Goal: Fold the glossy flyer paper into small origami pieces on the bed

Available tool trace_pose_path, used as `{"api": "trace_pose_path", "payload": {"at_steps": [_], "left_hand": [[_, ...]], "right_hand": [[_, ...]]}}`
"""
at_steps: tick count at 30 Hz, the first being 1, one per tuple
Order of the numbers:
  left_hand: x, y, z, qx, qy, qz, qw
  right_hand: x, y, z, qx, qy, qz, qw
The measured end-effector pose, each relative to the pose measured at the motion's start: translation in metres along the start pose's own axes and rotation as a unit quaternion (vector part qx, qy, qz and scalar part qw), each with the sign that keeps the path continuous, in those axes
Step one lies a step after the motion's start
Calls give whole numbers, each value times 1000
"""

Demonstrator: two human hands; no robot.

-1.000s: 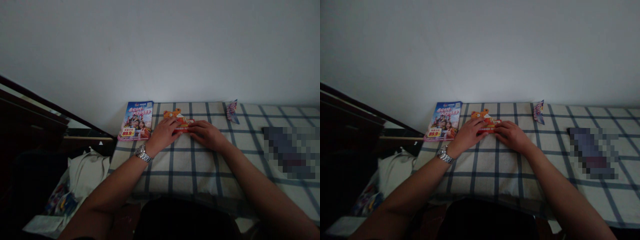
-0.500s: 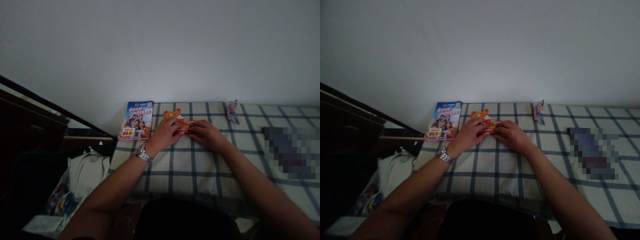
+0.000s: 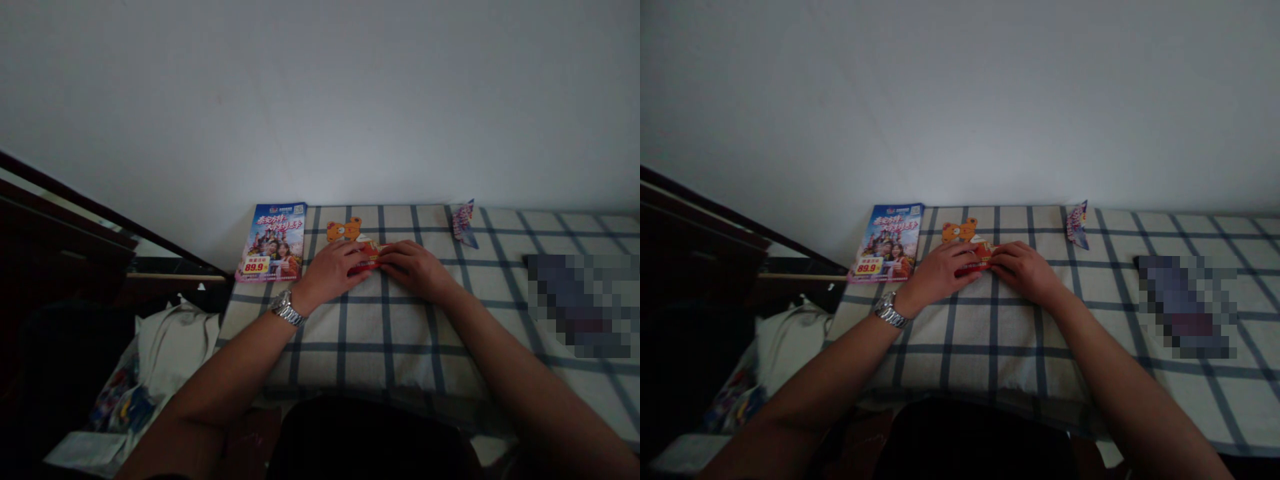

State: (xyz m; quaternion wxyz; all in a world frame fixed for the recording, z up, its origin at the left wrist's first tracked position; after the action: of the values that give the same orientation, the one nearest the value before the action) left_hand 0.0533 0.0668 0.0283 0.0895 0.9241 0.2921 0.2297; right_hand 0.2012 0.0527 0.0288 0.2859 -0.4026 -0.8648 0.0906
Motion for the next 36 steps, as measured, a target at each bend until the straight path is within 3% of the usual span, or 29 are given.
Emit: {"api": "trace_pose_path", "payload": {"at_steps": [20, 36], "left_hand": [[2, 3, -1, 15, 11, 6, 1000], [3, -2, 3, 3, 21, -20, 1000]], "right_hand": [[-2, 4, 1, -11, -9, 16, 1000], [2, 11, 5, 6, 0, 82, 997]]}}
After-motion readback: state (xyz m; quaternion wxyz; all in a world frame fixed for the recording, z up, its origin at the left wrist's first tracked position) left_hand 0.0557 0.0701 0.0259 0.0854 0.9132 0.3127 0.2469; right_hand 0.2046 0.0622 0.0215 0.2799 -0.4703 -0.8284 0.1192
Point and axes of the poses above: each hand's wrist, its own x-axis towards the middle knuckle, its own z-axis out of the palm, y = z × x, the point moved 9 cm from there along x, towards the middle knuckle, and after that the axes turned 3 degrees about z, right-handed, at the moved point
